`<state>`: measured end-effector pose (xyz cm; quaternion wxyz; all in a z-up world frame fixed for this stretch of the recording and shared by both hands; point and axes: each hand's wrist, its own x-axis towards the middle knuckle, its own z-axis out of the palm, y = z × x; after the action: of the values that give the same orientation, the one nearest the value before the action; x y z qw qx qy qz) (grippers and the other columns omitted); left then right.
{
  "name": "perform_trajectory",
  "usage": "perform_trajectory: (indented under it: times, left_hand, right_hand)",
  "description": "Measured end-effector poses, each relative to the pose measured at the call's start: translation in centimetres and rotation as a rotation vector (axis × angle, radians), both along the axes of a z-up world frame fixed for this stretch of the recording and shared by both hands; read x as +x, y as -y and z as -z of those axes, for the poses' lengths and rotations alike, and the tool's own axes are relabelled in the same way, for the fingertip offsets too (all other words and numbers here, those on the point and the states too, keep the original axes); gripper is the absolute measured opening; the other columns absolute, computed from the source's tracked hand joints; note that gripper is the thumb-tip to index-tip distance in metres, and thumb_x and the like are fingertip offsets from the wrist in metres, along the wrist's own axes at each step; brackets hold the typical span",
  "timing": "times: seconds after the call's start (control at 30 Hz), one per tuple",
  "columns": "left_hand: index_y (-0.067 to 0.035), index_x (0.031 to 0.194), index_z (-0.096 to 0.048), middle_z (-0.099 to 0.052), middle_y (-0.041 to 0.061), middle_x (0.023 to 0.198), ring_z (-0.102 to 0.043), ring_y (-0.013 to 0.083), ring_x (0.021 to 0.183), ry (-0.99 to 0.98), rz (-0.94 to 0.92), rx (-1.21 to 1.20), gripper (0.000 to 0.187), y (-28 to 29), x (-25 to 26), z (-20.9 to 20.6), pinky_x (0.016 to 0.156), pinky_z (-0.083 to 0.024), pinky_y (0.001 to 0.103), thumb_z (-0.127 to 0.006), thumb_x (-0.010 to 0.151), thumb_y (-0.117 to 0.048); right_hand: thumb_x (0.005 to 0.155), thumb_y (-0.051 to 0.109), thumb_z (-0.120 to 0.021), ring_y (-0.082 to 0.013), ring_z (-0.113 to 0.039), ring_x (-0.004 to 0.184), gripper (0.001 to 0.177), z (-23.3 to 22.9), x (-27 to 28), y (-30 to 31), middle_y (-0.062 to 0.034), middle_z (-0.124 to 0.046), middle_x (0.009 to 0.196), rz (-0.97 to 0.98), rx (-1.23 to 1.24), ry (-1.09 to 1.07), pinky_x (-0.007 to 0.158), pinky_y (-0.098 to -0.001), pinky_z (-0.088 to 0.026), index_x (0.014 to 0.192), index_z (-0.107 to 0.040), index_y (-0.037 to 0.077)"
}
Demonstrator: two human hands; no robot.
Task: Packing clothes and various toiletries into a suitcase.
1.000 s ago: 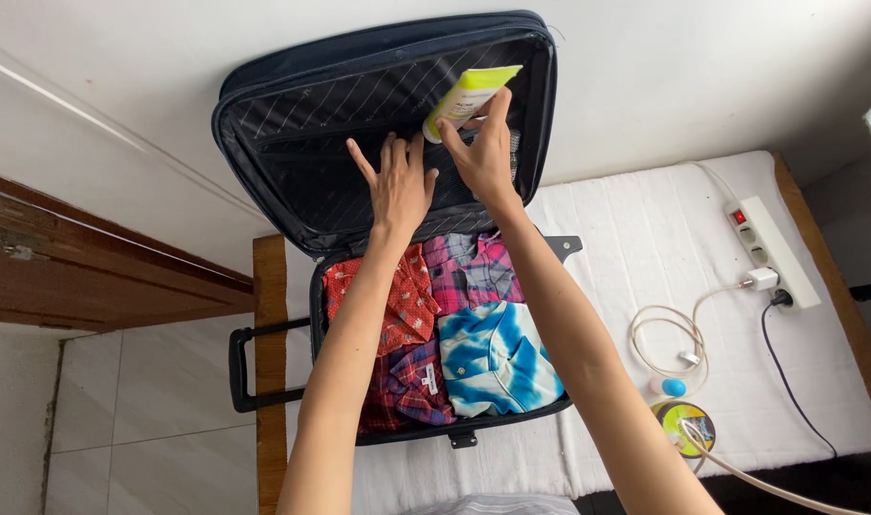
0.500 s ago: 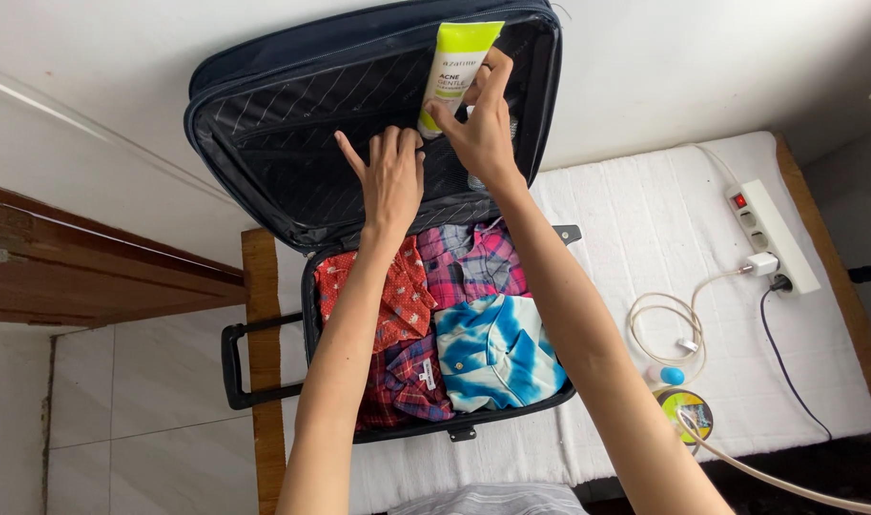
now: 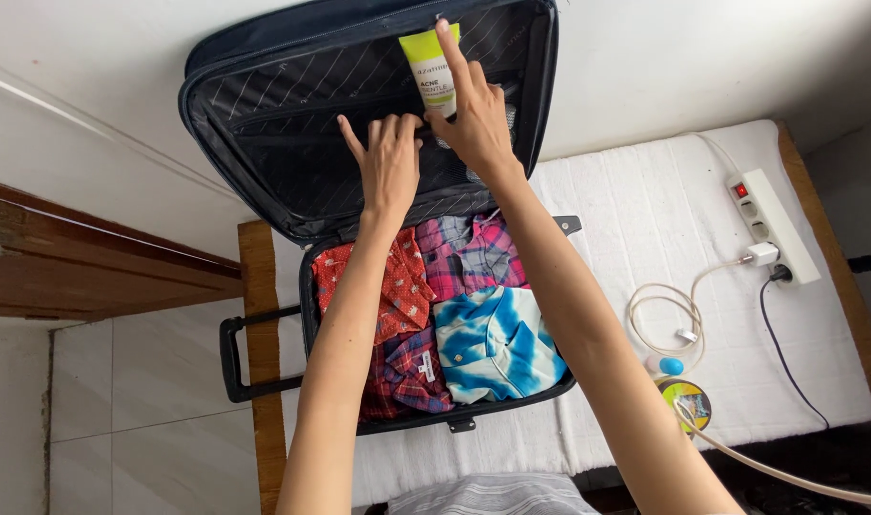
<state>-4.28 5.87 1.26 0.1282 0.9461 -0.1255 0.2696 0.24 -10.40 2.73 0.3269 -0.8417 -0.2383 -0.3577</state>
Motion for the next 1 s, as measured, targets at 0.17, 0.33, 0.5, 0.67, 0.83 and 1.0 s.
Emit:
perform_trajectory:
  times: [0.17, 0.33, 0.5, 0.67, 0.83, 1.0]
  left_hand:
    - [-0.012, 0.106, -0.065, -0.067, 0.002, 0.109, -0.062, 0.0217, 0.11, 0.018, 0.023, -0.032, 0.007, 0.2, 0.0, -0.5, 0.118, -0.008, 0.075, -0.066, 0.099, -0.01]
    - [-0.009, 0.108, -0.061, -0.067, 0.0, 0.122, -0.063, 0.018, 0.115, 0.114, 0.132, -0.057, 0.014, -0.2, 0.6, -0.7, 0.116, -0.005, 0.076, -0.062, 0.095, -0.003]
    - [-0.011, 0.117, -0.057, -0.068, -0.001, 0.111, -0.067, 0.0201, 0.11, -0.126, 0.112, -0.055, 0.021, 0.1, 0.4, -0.8, 0.121, -0.005, 0.076, -0.063, 0.099, -0.005]
    - [-0.016, 0.135, -0.047, -0.07, 0.002, 0.109, -0.065, 0.0249, 0.115, 0.004, 0.132, -0.079, 0.046, 0.5, 0.5, 0.4, 0.114, -0.007, 0.078, -0.065, 0.095, -0.006]
    - [-0.017, 0.148, -0.039, -0.071, 0.002, 0.104, -0.066, 0.0266, 0.113, -0.034, 0.144, -0.1, 0.06, 1.1, 0.6, 0.3, 0.112, -0.006, 0.081, -0.067, 0.095, -0.009]
    - [-0.018, 0.15, -0.039, -0.073, 0.003, 0.101, -0.066, 0.0276, 0.112, -0.104, 0.102, -0.054, 0.066, 0.9, 1.6, 1.8, 0.112, -0.006, 0.08, -0.07, 0.092, -0.013]
  right_hand:
    - [0.078, 0.011, -0.086, -0.0292, -0.063, 0.099, 0.116, 0.7, -0.4, 0.3, -0.012, -0.06, 0.116, 0.008, 0.009, -0.081, 0.085, -0.0418, -0.053, 0.167, -0.014, 0.024]
    - [0.085, 0.009, -0.08, -0.0295, -0.06, 0.103, 0.099, 0.6, -0.5, 0.1, -0.013, -0.054, 0.115, -0.026, 0.03, -0.077, 0.09, -0.0422, -0.05, 0.165, -0.023, 0.022]
    - [0.096, -0.007, -0.058, -0.0289, -0.061, 0.101, 0.042, 1.0, -0.2, 0.0, -0.0106, -0.058, 0.108, -0.09, 0.065, -0.233, 0.09, -0.0436, -0.046, 0.136, -0.056, 0.008]
    - [0.083, -0.01, -0.06, -0.0279, -0.061, 0.104, 0.034, 1.0, 0.1, 0.8, -0.0076, -0.058, 0.1, -0.035, -0.064, -0.085, 0.096, -0.0428, -0.041, 0.109, -0.067, 0.01]
    - [0.08, -0.012, -0.059, -0.0286, -0.059, 0.104, 0.036, 0.5, 0.4, 1.0, -0.0092, -0.058, 0.102, -0.039, -0.099, -0.104, 0.094, -0.0412, -0.04, 0.108, -0.069, 0.009]
    - [0.077, -0.005, -0.063, -0.0311, -0.055, 0.1, 0.034, 0.2, -0.6, 0.7, -0.0081, -0.06, 0.104, 0.106, -0.146, -0.012, 0.087, -0.0413, -0.039, 0.103, -0.072, 0.014]
